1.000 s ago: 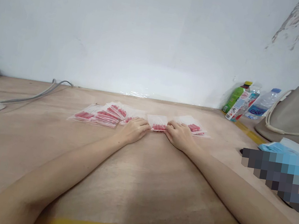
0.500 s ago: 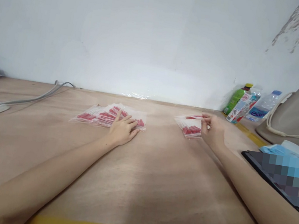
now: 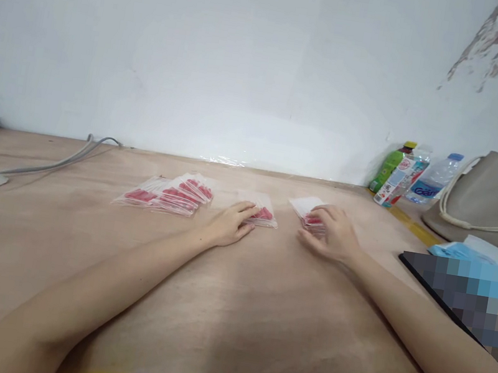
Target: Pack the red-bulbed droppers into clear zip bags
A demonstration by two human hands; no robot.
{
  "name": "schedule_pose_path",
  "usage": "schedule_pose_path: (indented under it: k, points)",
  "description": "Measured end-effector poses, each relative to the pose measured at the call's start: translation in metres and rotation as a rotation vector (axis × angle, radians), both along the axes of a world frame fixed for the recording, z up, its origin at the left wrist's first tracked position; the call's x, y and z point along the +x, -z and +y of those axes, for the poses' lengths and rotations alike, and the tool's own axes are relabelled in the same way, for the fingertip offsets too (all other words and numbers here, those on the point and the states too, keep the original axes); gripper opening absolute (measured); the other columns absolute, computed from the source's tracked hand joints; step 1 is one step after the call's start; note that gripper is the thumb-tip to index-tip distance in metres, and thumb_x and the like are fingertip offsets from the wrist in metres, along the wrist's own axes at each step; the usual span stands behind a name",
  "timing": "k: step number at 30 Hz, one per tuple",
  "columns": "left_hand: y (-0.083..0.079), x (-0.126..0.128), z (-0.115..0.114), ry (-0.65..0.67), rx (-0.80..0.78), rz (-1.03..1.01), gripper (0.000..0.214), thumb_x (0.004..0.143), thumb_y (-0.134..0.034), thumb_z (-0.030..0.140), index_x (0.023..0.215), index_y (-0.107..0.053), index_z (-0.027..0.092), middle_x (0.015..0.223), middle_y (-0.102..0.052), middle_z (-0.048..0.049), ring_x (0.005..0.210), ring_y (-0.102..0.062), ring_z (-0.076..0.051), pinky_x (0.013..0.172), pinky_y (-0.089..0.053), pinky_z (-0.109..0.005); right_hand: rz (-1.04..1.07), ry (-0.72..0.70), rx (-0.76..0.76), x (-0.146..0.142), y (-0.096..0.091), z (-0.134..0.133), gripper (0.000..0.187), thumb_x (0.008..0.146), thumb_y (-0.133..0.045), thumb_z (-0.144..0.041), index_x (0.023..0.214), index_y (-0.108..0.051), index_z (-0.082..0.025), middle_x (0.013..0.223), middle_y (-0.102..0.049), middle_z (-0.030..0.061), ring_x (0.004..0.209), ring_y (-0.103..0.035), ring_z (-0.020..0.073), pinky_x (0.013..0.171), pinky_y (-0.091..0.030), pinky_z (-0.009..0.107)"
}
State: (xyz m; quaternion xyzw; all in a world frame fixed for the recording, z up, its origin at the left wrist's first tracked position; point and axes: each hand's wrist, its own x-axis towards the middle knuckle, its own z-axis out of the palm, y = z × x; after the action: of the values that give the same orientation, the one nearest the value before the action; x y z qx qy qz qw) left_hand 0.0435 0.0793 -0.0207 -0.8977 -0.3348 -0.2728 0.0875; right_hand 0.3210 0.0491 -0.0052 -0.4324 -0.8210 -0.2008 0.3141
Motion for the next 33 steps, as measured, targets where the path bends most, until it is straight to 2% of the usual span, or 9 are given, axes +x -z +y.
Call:
schedule_pose_path:
  k: [3,6,10,17,20,22,25,29,33]
  points:
    - [0.0,-0.005,0.0,-0.023,-0.001,-0.047,0.036,0.082,-0.055,0.024,0.116,-0.054,0.016,0.12,-0.054,-0.0099,0.11,-0.051,-0.02,0.091,-0.044,-0.032,-0.151,-0.13,-0.04,-0.033,-0.002,0.003,0.027,0.076,-0.054,-0.038,0.093,-0.059,-0.018,0.095,-0.061,0.0082,0.089,-0.052,0.0212,0.077,-0.032,0.033]
    - [-0.004,-0.013,-0.002,-0.026,-0.002,-0.057,0.027,0.082,-0.055,0.022,0.109,-0.06,0.019,0.112,-0.06,-0.0055,0.099,-0.057,-0.017,0.085,-0.047,-0.028,-0.246,-0.14,-0.039,-0.058,-0.001,0.014,0.024,0.078,-0.051,-0.029,0.097,-0.059,-0.018,0.096,-0.061,0.0081,0.088,-0.051,0.0205,0.076,-0.029,0.033]
    - [-0.006,-0.019,-0.004,-0.05,-0.003,-0.046,0.016,0.084,-0.052,0.023,0.09,-0.067,0.022,0.097,-0.066,-0.0006,0.085,-0.062,-0.015,0.074,-0.049,-0.025,-0.301,-0.118,-0.012,-0.073,0.002,0.029,0.019,0.08,-0.047,-0.024,0.089,-0.062,-0.017,0.087,-0.063,0.0076,0.083,-0.052,0.0191,0.079,-0.026,0.035]
    - [0.0,-0.024,0.004,-0.129,0.009,-0.07,0.02,0.088,-0.046,0.027,0.087,-0.064,0.018,0.09,-0.064,-0.0051,0.081,-0.061,-0.016,0.07,-0.048,-0.026,-0.18,-0.179,-0.035,-0.071,0.014,0.031,0.028,0.089,-0.039,-0.026,0.084,-0.065,-0.017,0.082,-0.066,0.0056,0.076,-0.056,0.014,0.079,-0.027,0.032]
    - [0.001,-0.026,0.006,-0.154,0.018,-0.079,0.021,0.089,-0.044,0.027,0.085,-0.061,0.017,0.085,-0.063,-0.0055,0.077,-0.061,-0.016,0.069,-0.048,-0.026,-0.108,-0.202,-0.024,-0.069,0.017,0.031,0.025,0.085,-0.047,-0.036,0.088,-0.064,-0.018,0.086,-0.066,0.0054,0.076,-0.056,0.0146,0.078,-0.028,0.031]
    - [0.001,-0.027,0.007,-0.158,0.027,-0.076,0.021,0.09,-0.043,0.027,0.083,-0.06,0.017,0.082,-0.063,-0.005,0.074,-0.06,-0.016,0.067,-0.048,-0.026,-0.086,-0.173,-0.007,-0.069,0.018,0.033,0.023,0.081,-0.052,-0.037,0.088,-0.065,-0.018,0.085,-0.067,0.005,0.075,-0.057,0.0154,0.077,-0.027,0.032]
    - [0.001,-0.029,0.008,-0.142,0.05,-0.053,0.018,0.089,-0.045,0.027,0.083,-0.06,0.017,0.085,-0.063,-0.0046,0.074,-0.06,-0.016,0.067,-0.048,-0.026,-0.117,-0.114,0.017,-0.07,0.018,0.034,0.017,0.082,-0.05,-0.026,0.078,-0.065,-0.018,0.077,-0.067,0.0035,0.072,-0.056,0.0149,0.076,-0.026,0.032]
    - [0.001,-0.031,0.009,-0.098,0.104,0.011,0.014,0.086,-0.047,0.023,0.082,-0.06,0.017,0.09,-0.063,-0.0047,0.076,-0.061,-0.015,0.066,-0.048,-0.025,-0.148,-0.064,0.079,-0.07,0.019,0.034,0.021,0.083,-0.047,-0.023,0.07,-0.063,-0.017,0.071,-0.067,0.003,0.068,-0.055,0.0142,0.073,-0.025,0.032]
    - [0.0,-0.031,0.01,-0.073,0.174,0.09,0.019,0.086,-0.044,0.019,0.077,-0.061,0.016,0.085,-0.064,-0.0054,0.074,-0.061,-0.016,0.062,-0.047,-0.024,-0.175,-0.063,0.127,-0.07,0.018,0.033,0.024,0.084,-0.046,-0.023,0.069,-0.063,-0.016,0.069,-0.066,0.0036,0.067,-0.053,0.0137,0.071,-0.025,0.031]
